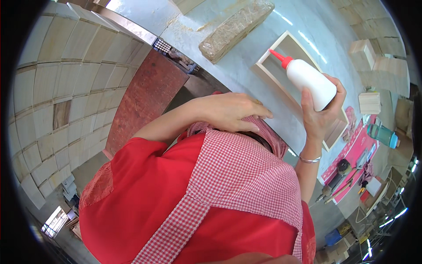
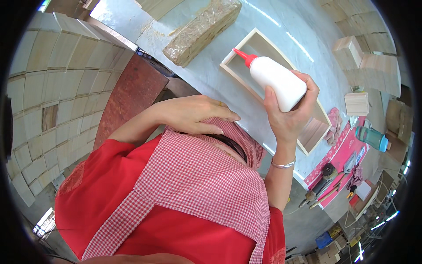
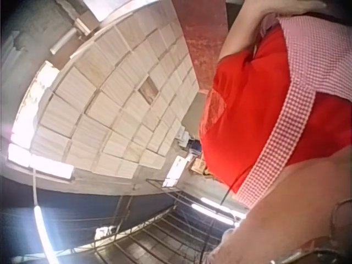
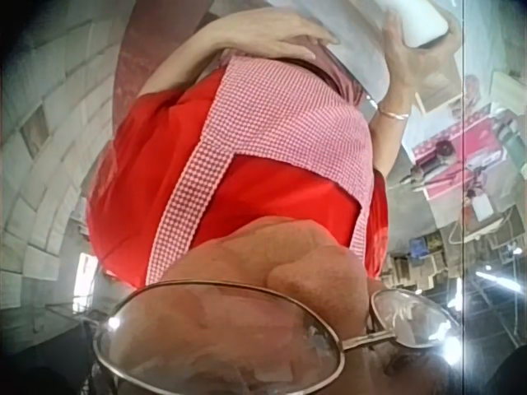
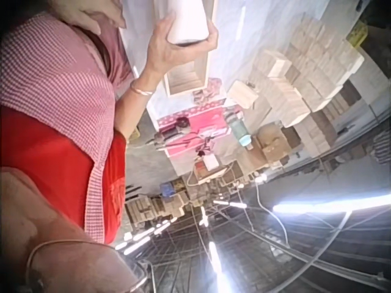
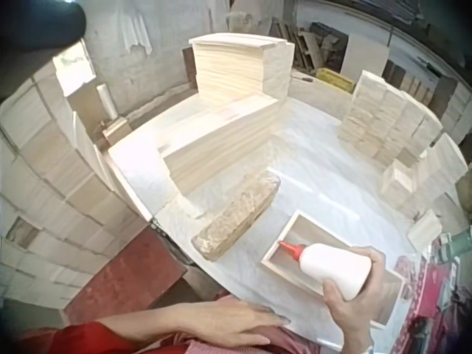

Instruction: Assembling wooden boards into a box frame using wood glue and a pneumatic nail gun.

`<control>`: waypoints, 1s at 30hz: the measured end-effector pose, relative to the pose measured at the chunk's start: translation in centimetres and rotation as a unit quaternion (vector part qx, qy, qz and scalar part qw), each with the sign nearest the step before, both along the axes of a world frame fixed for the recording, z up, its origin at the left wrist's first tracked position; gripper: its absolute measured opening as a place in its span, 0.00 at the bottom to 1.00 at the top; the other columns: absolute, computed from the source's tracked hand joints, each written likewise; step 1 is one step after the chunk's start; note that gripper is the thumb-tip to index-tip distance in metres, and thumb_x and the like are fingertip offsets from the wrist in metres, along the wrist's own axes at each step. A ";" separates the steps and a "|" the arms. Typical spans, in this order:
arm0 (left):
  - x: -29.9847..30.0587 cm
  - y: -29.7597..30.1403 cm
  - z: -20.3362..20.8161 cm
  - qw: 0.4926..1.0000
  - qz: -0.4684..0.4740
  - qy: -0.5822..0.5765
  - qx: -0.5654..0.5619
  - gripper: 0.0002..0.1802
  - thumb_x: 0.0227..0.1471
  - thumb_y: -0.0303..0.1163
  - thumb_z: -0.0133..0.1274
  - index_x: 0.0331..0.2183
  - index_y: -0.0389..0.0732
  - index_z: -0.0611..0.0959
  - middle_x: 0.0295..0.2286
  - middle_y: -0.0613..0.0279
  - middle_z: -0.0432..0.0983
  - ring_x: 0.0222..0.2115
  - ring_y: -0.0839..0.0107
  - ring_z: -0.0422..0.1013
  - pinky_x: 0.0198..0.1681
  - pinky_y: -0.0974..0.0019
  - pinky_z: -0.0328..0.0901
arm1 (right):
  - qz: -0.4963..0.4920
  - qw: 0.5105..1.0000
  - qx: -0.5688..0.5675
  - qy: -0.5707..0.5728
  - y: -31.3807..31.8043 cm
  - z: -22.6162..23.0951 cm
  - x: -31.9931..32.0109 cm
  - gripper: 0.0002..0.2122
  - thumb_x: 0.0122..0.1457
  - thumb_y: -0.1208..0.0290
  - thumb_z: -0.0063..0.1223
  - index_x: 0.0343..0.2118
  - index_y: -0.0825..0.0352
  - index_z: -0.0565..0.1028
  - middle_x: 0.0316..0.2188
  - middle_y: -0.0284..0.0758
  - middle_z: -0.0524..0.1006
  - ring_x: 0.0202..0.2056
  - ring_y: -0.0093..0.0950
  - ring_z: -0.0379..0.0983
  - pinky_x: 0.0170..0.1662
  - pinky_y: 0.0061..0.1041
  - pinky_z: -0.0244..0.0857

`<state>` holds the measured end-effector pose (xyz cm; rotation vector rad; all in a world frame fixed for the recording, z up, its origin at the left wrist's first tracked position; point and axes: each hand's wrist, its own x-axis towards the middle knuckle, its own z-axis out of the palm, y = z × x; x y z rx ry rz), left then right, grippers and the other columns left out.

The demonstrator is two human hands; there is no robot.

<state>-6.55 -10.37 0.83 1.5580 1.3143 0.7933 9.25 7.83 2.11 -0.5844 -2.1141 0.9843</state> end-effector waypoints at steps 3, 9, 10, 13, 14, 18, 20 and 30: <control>0.0 0.0 0.0 1.000 -0.004 0.002 -0.011 0.26 0.57 0.38 0.53 0.54 0.35 0.75 0.48 0.42 0.74 0.48 0.48 0.72 0.55 0.55 0.65 | -0.034 0.999 -0.001 -0.005 0.6 0.1 -0.5 0.28 0.49 0.71 0.68 0.51 0.68 0.65 0.46 0.40 0.71 0.47 0.30 0.70 0.49 0.29 0.68; 0.0 0.1 -0.1 0.999 -0.008 0.010 -0.031 0.27 0.57 0.40 0.53 0.54 0.36 0.75 0.48 0.42 0.74 0.49 0.48 0.71 0.55 0.55 0.64 | -0.081 0.996 -0.035 0.020 2.3 0.1 -2.2 0.27 0.49 0.70 0.69 0.49 0.67 0.66 0.43 0.37 0.71 0.44 0.28 0.70 0.46 0.28 0.69; 0.0 0.1 -0.2 1.000 -0.006 0.009 -0.029 0.27 0.57 0.40 0.53 0.54 0.36 0.75 0.48 0.42 0.74 0.48 0.48 0.71 0.55 0.55 0.64 | -0.084 0.996 -0.031 0.023 2.6 0.0 -2.5 0.27 0.49 0.69 0.69 0.49 0.67 0.66 0.43 0.37 0.71 0.44 0.27 0.70 0.45 0.27 0.69; 0.0 0.0 -0.3 1.000 -0.003 0.011 -0.022 0.27 0.57 0.40 0.53 0.55 0.36 0.75 0.48 0.42 0.74 0.48 0.48 0.72 0.55 0.56 0.64 | -0.088 0.995 -0.023 0.031 3.3 -0.1 -2.9 0.26 0.49 0.68 0.70 0.48 0.67 0.67 0.42 0.36 0.71 0.43 0.27 0.70 0.45 0.27 0.69; 0.0 -0.1 -0.3 1.000 -0.002 0.014 -0.022 0.27 0.57 0.40 0.53 0.55 0.36 0.75 0.48 0.42 0.74 0.48 0.48 0.72 0.54 0.56 0.65 | -0.088 0.995 -0.014 0.033 3.5 -0.1 -2.9 0.26 0.49 0.68 0.70 0.48 0.67 0.67 0.42 0.36 0.71 0.43 0.27 0.70 0.45 0.26 0.69; 0.1 -0.2 -0.4 0.999 -0.002 0.026 -0.023 0.27 0.57 0.40 0.53 0.55 0.36 0.74 0.49 0.42 0.74 0.48 0.48 0.72 0.54 0.56 0.65 | -0.094 0.995 -0.002 0.034 3.7 0.0 -2.4 0.26 0.49 0.67 0.70 0.48 0.67 0.68 0.41 0.36 0.71 0.42 0.27 0.71 0.44 0.26 0.69; 0.2 -0.2 -0.4 0.999 0.000 0.033 -0.018 0.27 0.57 0.40 0.53 0.55 0.36 0.74 0.49 0.42 0.74 0.48 0.48 0.72 0.54 0.56 0.65 | -0.101 0.994 -0.014 0.031 3.7 0.2 -1.8 0.26 0.49 0.67 0.70 0.47 0.67 0.68 0.41 0.37 0.72 0.42 0.27 0.71 0.44 0.26 0.69; 1.7 0.5 -0.4 0.998 -0.027 0.040 -0.041 0.27 0.57 0.39 0.53 0.54 0.36 0.75 0.49 0.44 0.74 0.48 0.48 0.72 0.55 0.56 0.65 | -0.165 0.986 -0.003 -0.006 4.4 0.8 3.6 0.25 0.49 0.67 0.70 0.47 0.68 0.68 0.42 0.37 0.72 0.43 0.27 0.71 0.46 0.27 0.68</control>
